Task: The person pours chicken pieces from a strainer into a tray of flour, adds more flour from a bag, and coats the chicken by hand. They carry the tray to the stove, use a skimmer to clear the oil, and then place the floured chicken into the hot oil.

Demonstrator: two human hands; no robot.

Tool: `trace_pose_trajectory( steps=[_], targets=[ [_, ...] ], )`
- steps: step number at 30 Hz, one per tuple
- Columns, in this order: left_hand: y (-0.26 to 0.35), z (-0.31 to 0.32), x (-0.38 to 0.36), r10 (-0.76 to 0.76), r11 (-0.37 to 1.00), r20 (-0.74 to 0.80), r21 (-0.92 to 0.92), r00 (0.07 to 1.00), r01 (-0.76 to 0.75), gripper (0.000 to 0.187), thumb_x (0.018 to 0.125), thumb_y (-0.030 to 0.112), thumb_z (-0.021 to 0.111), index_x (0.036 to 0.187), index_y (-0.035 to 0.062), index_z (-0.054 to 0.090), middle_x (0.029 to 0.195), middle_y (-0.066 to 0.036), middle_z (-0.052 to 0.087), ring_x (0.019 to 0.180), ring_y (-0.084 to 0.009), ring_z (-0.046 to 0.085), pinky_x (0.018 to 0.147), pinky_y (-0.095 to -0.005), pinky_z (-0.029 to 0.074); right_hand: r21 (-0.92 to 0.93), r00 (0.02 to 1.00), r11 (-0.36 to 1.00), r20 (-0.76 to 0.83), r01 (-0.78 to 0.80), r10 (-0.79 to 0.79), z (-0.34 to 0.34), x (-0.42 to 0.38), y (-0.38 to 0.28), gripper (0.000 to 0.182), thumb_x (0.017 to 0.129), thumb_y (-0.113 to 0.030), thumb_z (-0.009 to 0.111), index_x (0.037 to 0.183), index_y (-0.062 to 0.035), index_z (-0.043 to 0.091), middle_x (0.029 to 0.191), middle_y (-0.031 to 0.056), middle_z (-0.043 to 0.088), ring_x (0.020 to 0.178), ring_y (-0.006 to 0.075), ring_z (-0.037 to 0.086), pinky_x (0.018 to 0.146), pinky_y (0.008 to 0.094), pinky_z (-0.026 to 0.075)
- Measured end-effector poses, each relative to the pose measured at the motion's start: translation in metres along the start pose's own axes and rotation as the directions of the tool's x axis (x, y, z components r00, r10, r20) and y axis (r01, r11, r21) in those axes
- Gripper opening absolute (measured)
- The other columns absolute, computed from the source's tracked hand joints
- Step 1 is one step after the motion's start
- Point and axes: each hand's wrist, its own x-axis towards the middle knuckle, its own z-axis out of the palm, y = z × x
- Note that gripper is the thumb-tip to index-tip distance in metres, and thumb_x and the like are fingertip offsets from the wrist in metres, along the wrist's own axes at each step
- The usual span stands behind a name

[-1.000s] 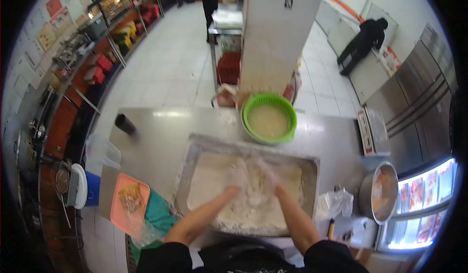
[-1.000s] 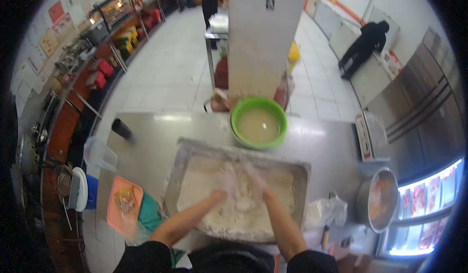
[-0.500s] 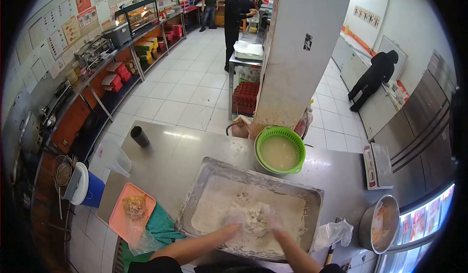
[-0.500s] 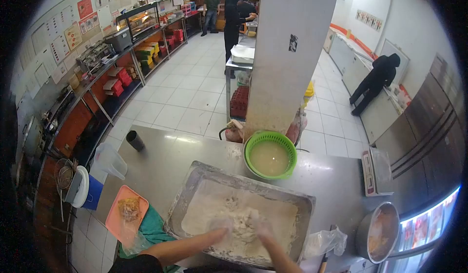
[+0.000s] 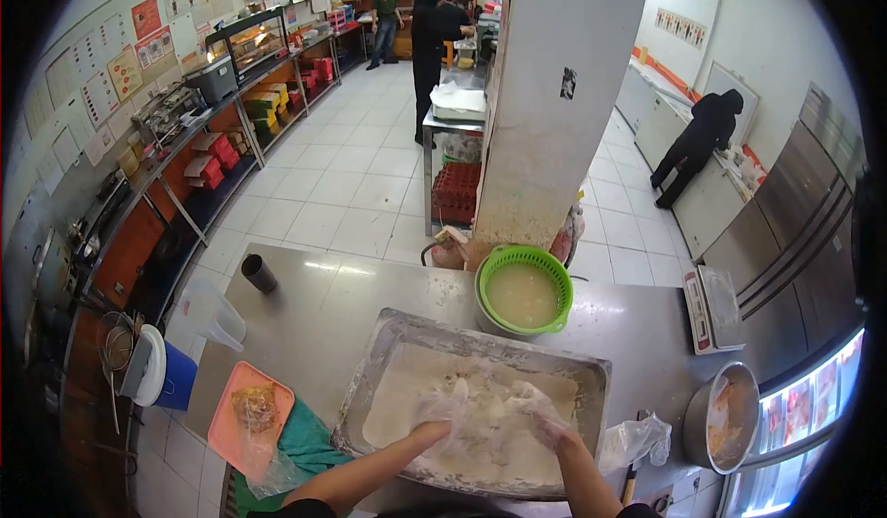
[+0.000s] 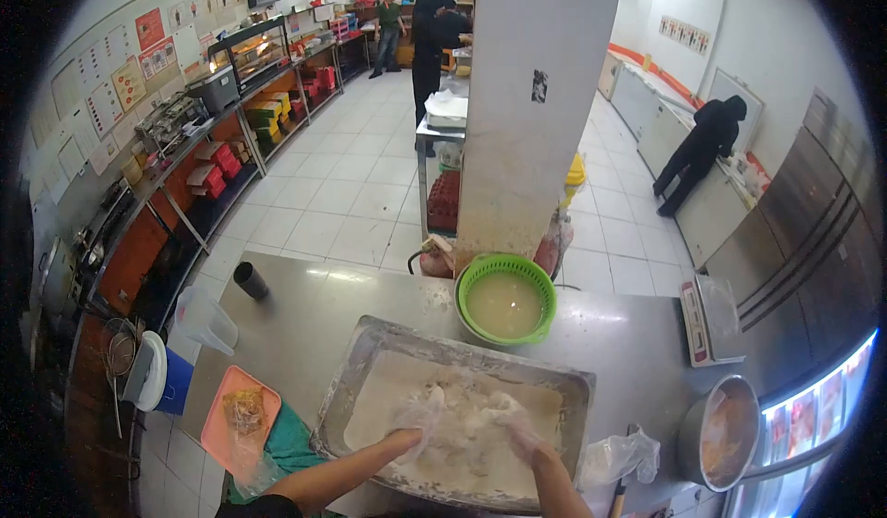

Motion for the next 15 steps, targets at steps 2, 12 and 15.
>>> trace_pose_trajectory(
  steps=[2, 12, 15],
  targets=[
    [0.017, -0.002, 0.01, -0.126, 0.976, -0.212, 0.15, 0.969, 0.159, 0.076, 0.098, 0.06, 0.032, 0.145, 0.0016, 0.041, 0.147, -0.027, 0.041, 0.138, -0.036, 0.039, 0.116, -0.043, 0.025, -0.018, 0.99, 1.0, -0.143, -0.015, 0.013, 0.003, 0.019, 0.004, 0.042, 0.089, -0.034, 0.068, 0.117, -0.0021, 0.065, 0.112, 0.0079, 0.066, 0.096, 0.0165, 0.062, 0.084, 0.0289, 0.05],
    [-0.08, 0.079, 0.101, 0.28, 0.935, -0.009, 0.229, 0.96, -0.271, 0.038, 0.095, 0.033, 0.046, 0.105, 0.002, 0.065, 0.105, -0.027, 0.064, 0.103, -0.0414, 0.06, 0.085, -0.0503, 0.046, 0.04, 0.996, 0.997, 0.068, -0.061, 0.058, 0.069, 0.074, 0.013, 0.062, 0.09, -0.056, 0.06, 0.125, -0.0049, 0.065, 0.121, 0.0079, 0.064, 0.11, 0.0207, 0.056, 0.097, 0.0366, 0.044],
    [-0.078, 0.034, 0.086, 0.462, 0.68, 0.282, 0.496, 0.841, -0.54, 0.029, 0.095, 0.024, 0.047, 0.102, 0.0035, 0.066, 0.103, -0.023, 0.066, 0.101, -0.0386, 0.062, 0.082, -0.0484, 0.048, -0.132, 0.974, 0.991, 0.22, -0.024, 0.053, 0.015, 0.064, 0.038, 0.062, 0.091, -0.056, 0.058, 0.124, -0.0041, 0.065, 0.12, 0.0075, 0.065, 0.106, 0.0196, 0.057, 0.093, 0.0368, 0.045]
  ],
)
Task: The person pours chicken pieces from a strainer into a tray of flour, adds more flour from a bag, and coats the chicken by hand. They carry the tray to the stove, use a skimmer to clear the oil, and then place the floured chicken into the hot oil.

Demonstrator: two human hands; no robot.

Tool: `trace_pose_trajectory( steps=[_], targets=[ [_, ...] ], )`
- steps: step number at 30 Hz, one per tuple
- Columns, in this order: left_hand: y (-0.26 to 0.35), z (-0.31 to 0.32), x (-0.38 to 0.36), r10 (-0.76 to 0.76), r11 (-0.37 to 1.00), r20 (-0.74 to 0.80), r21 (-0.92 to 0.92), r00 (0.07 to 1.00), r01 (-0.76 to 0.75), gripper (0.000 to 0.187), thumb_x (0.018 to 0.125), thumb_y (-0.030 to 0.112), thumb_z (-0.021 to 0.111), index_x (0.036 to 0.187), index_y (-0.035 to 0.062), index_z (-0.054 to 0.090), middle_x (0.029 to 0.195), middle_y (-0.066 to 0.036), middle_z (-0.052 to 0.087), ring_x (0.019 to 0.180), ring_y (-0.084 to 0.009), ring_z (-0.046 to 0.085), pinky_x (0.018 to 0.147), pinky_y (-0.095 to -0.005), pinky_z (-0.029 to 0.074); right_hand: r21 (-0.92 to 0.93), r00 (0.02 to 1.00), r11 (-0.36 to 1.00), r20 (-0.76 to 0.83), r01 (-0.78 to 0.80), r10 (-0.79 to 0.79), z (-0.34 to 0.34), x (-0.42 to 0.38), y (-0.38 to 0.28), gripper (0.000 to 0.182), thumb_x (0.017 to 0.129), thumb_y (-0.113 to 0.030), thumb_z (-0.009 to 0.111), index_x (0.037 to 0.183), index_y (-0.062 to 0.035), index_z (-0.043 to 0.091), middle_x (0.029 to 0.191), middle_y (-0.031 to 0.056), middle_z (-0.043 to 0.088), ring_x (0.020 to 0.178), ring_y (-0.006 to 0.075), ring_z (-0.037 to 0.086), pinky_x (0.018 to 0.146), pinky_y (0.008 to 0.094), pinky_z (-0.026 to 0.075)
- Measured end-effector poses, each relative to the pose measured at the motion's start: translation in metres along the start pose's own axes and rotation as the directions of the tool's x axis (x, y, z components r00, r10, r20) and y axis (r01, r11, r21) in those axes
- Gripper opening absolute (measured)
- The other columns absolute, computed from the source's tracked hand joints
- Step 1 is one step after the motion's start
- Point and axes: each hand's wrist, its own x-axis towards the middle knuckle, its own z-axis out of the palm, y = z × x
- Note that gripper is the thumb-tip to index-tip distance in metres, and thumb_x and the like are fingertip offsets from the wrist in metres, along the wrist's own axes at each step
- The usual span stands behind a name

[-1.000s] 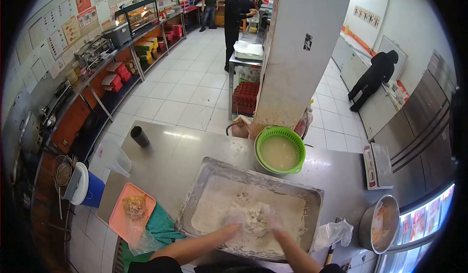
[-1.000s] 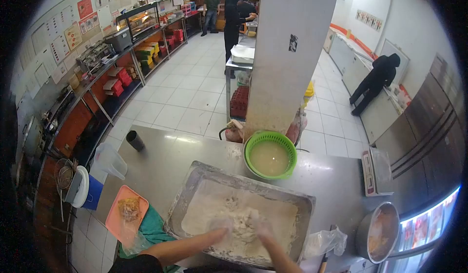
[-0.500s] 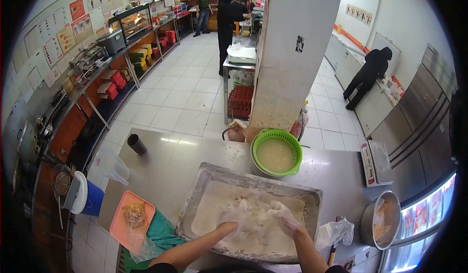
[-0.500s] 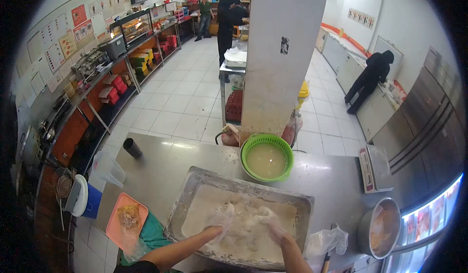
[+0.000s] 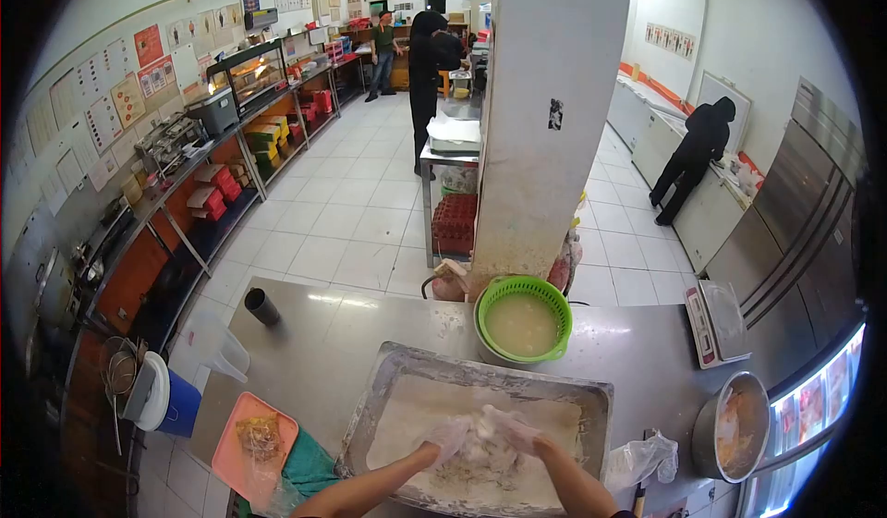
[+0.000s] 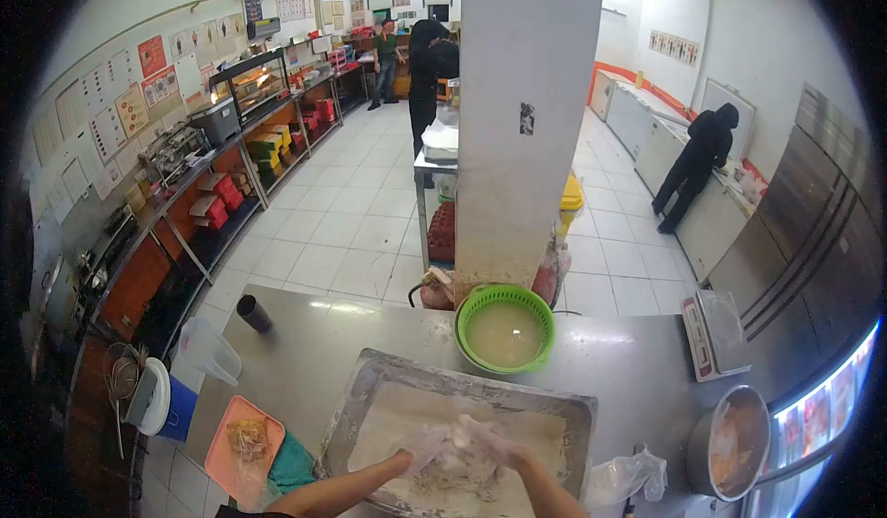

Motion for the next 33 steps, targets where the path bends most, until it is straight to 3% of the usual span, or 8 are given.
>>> trace_pose_trajectory(
  steps=[1, 5, 8, 12, 17, 22, 28, 33],
  targets=[
    [-0.001, -0.008, -0.011, 0.113, 0.982, 0.06, 0.142, 0.992, -0.121, 0.027, 0.095, 0.021, 0.047, 0.102, 0.0041, 0.067, 0.102, -0.021, 0.067, 0.101, -0.0372, 0.063, 0.082, -0.0472, 0.048, -0.15, 0.998, 0.987, 0.016, -0.064, 0.068, -0.019, -0.003, 0.018, 0.062, 0.091, -0.057, 0.058, 0.122, -0.0036, 0.066, 0.117, 0.007, 0.065, 0.104, 0.0187, 0.057, 0.09, 0.0369, 0.046],
    [-0.012, 0.012, -0.051, -0.474, 0.575, 0.316, -0.597, 0.822, 0.56, 0.035, 0.098, 0.028, 0.045, 0.122, 0.0071, 0.059, 0.116, -0.015, 0.064, 0.108, -0.0285, 0.061, 0.088, -0.0453, 0.049, -0.146, 0.914, 0.928, -0.282, -0.343, 0.293, 0.0, -0.067, -0.074, 0.06, 0.094, -0.049, 0.056, 0.127, 0.0011, 0.06, 0.127, 0.0115, 0.063, 0.108, 0.0234, 0.06, 0.093, 0.0374, 0.046],
    [0.02, 0.051, -0.046, -0.494, -0.006, 0.459, -0.851, 0.738, 0.525, 0.047, 0.098, 0.042, 0.04, 0.128, 0.009, 0.056, 0.121, -0.013, 0.063, 0.11, -0.0289, 0.061, 0.091, -0.0468, 0.05, -0.029, 0.912, 0.975, -0.347, 0.221, -0.217, 0.029, 0.002, 0.101, 0.056, 0.091, -0.055, 0.059, 0.114, -0.0037, 0.065, 0.101, 0.0039, 0.066, 0.089, 0.0153, 0.061, 0.071, 0.0352, 0.049],
    [0.061, 0.058, -0.031, -0.407, -0.385, 0.53, -0.838, 0.744, 0.386, 0.064, 0.098, 0.06, 0.033, 0.135, 0.0114, 0.052, 0.128, -0.011, 0.061, 0.113, -0.0294, 0.061, 0.096, -0.0489, 0.05, 0.486, 0.9, 0.796, -0.04, -0.362, 0.434, 0.061, -0.038, 0.003, 0.054, 0.093, -0.05, 0.058, 0.122, -0.0043, 0.061, 0.111, 0.0061, 0.066, 0.098, 0.0176, 0.062, 0.079, 0.034, 0.051],
    [0.057, 0.007, -0.055, -0.209, -0.468, 0.48, -0.814, 0.852, 0.344, 0.067, 0.098, 0.061, 0.034, 0.138, 0.0092, 0.049, 0.134, -0.011, 0.057, 0.12, -0.028, 0.057, 0.101, -0.0484, 0.048, 0.749, 0.962, 0.623, 0.07, -0.225, 0.264, 0.049, -0.075, -0.059, 0.053, 0.096, -0.048, 0.054, 0.118, -0.0009, 0.064, 0.112, 0.0076, 0.065, 0.102, 0.0175, 0.063, 0.079, 0.0327, 0.052],
    [0.013, 0.073, -0.062, -0.317, -0.396, 0.44, -0.866, 0.84, 0.305, 0.047, 0.102, 0.037, 0.035, 0.135, 0.0068, 0.05, 0.135, -0.012, 0.056, 0.123, -0.0284, 0.054, 0.104, -0.0452, 0.045, -0.026, 0.896, 0.958, -0.362, -0.284, 0.256, 0.021, -0.068, 0.049, 0.057, 0.098, -0.048, 0.051, 0.138, -0.0079, 0.052, 0.118, 0.0083, 0.065, 0.106, 0.0212, 0.062, 0.092, 0.0373, 0.051],
    [0.069, 0.081, -0.057, -0.311, -0.457, 0.712, -0.693, 0.63, 0.557, 0.058, 0.1, 0.052, 0.035, 0.13, 0.0072, 0.056, 0.128, -0.014, 0.062, 0.116, -0.0326, 0.059, 0.098, -0.0516, 0.049, 0.891, 0.815, 0.365, 0.01, -0.271, 0.579, 0.106, -0.065, 0.042, 0.047, 0.097, -0.042, 0.054, 0.129, -0.0077, 0.058, 0.114, 0.0084, 0.066, 0.101, 0.0229, 0.063, 0.087, 0.0372, 0.052],
    [0.12, 0.021, -0.064, -0.312, -0.51, 0.562, -0.78, 0.767, 0.364, 0.058, 0.1, 0.05, 0.032, 0.133, 0.0071, 0.053, 0.129, -0.013, 0.06, 0.111, -0.0341, 0.06, 0.097, -0.0499, 0.048, 0.817, 0.915, 0.567, -0.139, -0.111, 0.379, 0.114, -0.056, 0.04, 0.049, 0.096, -0.041, 0.056, 0.13, -0.0062, 0.057, 0.117, 0.009, 0.065, 0.102, 0.0239, 0.063, 0.089, 0.0383, 0.051]
  ],
)
